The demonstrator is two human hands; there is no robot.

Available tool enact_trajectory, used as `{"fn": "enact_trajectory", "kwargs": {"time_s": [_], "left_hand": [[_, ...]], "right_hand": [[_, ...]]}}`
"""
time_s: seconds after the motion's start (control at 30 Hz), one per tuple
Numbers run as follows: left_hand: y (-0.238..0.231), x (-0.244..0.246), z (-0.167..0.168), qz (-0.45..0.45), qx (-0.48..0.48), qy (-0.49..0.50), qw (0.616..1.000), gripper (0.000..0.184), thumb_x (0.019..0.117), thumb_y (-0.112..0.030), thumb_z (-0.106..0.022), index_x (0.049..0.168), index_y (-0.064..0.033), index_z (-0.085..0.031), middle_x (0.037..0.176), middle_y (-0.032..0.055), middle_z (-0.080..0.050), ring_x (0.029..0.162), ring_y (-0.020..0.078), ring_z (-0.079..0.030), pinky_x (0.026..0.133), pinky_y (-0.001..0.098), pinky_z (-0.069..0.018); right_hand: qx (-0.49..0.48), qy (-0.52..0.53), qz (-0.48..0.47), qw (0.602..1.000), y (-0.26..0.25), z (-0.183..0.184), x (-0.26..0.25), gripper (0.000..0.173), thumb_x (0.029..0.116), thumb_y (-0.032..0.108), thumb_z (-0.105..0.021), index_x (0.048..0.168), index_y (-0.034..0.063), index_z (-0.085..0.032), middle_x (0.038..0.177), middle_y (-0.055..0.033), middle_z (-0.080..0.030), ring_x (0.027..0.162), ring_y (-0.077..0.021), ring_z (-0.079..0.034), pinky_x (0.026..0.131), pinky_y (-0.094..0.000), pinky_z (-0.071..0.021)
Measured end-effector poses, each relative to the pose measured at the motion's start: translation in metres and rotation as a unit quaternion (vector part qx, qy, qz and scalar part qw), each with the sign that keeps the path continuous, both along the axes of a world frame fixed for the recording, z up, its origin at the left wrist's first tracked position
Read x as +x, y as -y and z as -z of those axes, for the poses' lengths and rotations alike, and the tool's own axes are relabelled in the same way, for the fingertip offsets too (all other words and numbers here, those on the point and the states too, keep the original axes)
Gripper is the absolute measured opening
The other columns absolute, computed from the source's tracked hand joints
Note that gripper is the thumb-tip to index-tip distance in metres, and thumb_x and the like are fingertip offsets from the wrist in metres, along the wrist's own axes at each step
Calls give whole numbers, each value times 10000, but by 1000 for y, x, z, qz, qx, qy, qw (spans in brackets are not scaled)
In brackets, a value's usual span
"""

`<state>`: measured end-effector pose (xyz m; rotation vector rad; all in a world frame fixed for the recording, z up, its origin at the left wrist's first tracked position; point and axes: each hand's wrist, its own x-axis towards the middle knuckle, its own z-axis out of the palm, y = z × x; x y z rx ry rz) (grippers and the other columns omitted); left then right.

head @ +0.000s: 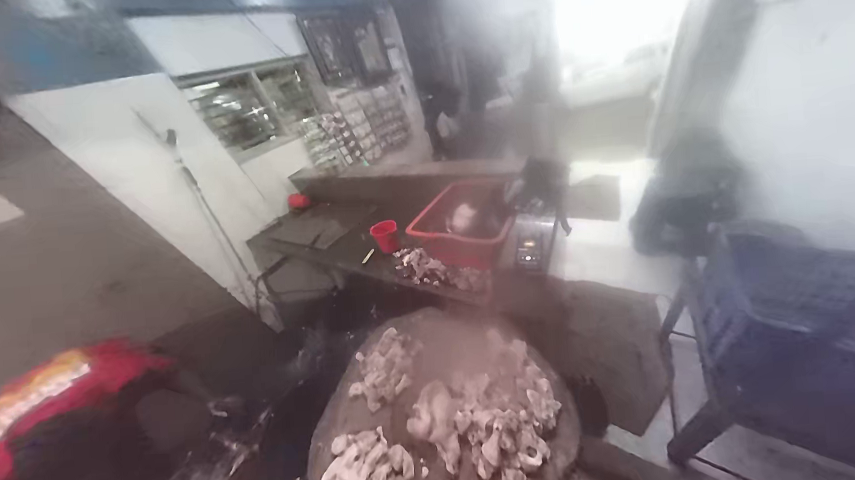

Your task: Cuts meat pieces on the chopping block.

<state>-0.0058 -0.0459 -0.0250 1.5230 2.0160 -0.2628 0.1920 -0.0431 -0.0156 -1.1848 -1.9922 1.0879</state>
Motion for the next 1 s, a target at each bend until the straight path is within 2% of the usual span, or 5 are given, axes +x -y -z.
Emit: {"fn": "enact_trajectory", "kwargs": {"time_s": [0.1,0.27,0.43,0.8,1.0], "left_hand": [[25,1,-15,-23,129,13,991,475,981,-390,-606,1401,-169,-615,1250,203,-689,1116,423,-672,928,664,-527],[84,-8,-78,-123,237,124,956,395,958,-195,-678,1336,-82,-670,1315,180,-666,1237,346,-626,1082,562,-472],[137,-10,-17,-298,290,198,888,511,873,-19,-680,1376,-48,-596,1439,183,-544,1314,298,-551,1101,477,-481],[175,3,67,-439,296,339,778,372,963,-42,-530,1334,-15,-540,1181,159,-662,938,212,-691,808,406,-604],[182,-1,76,-417,322,336,781,347,984,-61,-540,1327,-11,-561,1257,155,-640,1085,204,-659,935,388,-572]], "right_hand": [[3,147,-8,989,3,48,-17,416,1021,466,-541,1307,192,-668,1221,-98,-716,1125,-291,-682,958,-581,-551],[-264,217,-160,926,17,-6,45,396,1056,261,-550,1362,17,-612,1311,-153,-666,1230,-239,-622,1109,-390,-458],[-226,178,-125,950,11,61,98,524,1070,480,-453,1341,58,-605,1112,-161,-711,1010,-268,-701,931,-504,-565],[-59,-258,-212,941,33,-127,-4,710,949,753,-408,1216,140,-647,960,104,-698,875,29,-647,800,-229,-570],[-94,287,-318,898,36,19,18,557,1092,486,-362,1366,53,-582,1206,-167,-686,1112,-271,-675,994,-496,-536]]}}
